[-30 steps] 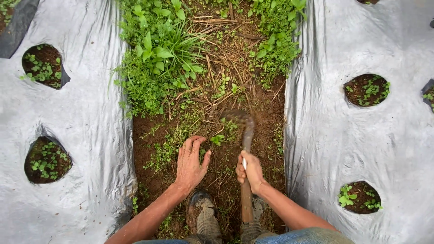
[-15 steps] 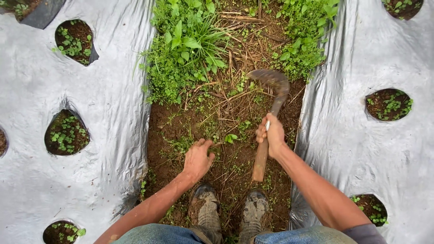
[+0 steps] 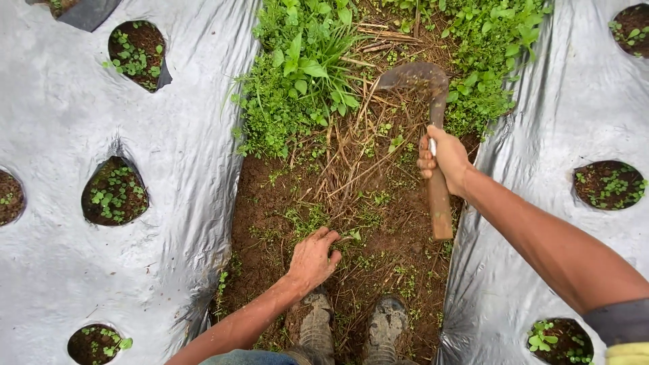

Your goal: The person uses a sickle to cut weeds growing between two rows of plants covered with plastic mulch. They repeatedly swing the sickle to clear the vegetation and gather the cut weeds by hand, occasionally pulling weeds from the mulch holes.

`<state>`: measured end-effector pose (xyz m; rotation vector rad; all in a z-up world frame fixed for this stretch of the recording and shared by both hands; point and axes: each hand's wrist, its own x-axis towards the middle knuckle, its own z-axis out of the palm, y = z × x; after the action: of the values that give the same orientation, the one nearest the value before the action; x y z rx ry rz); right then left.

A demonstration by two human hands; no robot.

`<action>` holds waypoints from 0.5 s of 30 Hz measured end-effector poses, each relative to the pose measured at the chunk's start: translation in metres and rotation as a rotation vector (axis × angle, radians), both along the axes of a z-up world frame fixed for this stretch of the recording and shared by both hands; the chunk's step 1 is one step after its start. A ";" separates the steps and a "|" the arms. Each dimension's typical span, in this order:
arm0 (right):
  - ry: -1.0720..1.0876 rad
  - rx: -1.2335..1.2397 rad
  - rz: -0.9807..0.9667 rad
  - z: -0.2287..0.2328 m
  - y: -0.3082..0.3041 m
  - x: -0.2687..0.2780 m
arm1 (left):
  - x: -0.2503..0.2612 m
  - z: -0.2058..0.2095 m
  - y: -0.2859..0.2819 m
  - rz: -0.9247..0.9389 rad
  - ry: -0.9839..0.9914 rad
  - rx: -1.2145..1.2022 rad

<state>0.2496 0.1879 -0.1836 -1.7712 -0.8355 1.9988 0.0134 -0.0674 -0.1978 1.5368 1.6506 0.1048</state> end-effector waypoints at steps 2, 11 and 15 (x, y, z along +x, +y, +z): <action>0.025 0.032 -0.027 -0.005 0.024 -0.024 | -0.005 -0.001 0.002 0.048 -0.018 0.026; 0.086 -0.236 0.341 -0.047 -0.058 -0.058 | -0.025 -0.017 -0.001 0.194 -0.023 0.070; 0.070 0.028 0.110 -0.043 0.002 -0.072 | -0.027 -0.023 0.001 0.187 -0.036 0.016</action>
<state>0.1777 0.1900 -0.2263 -1.6627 -0.9527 2.0946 -0.0139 -0.0664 -0.2209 1.3819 1.7651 0.2448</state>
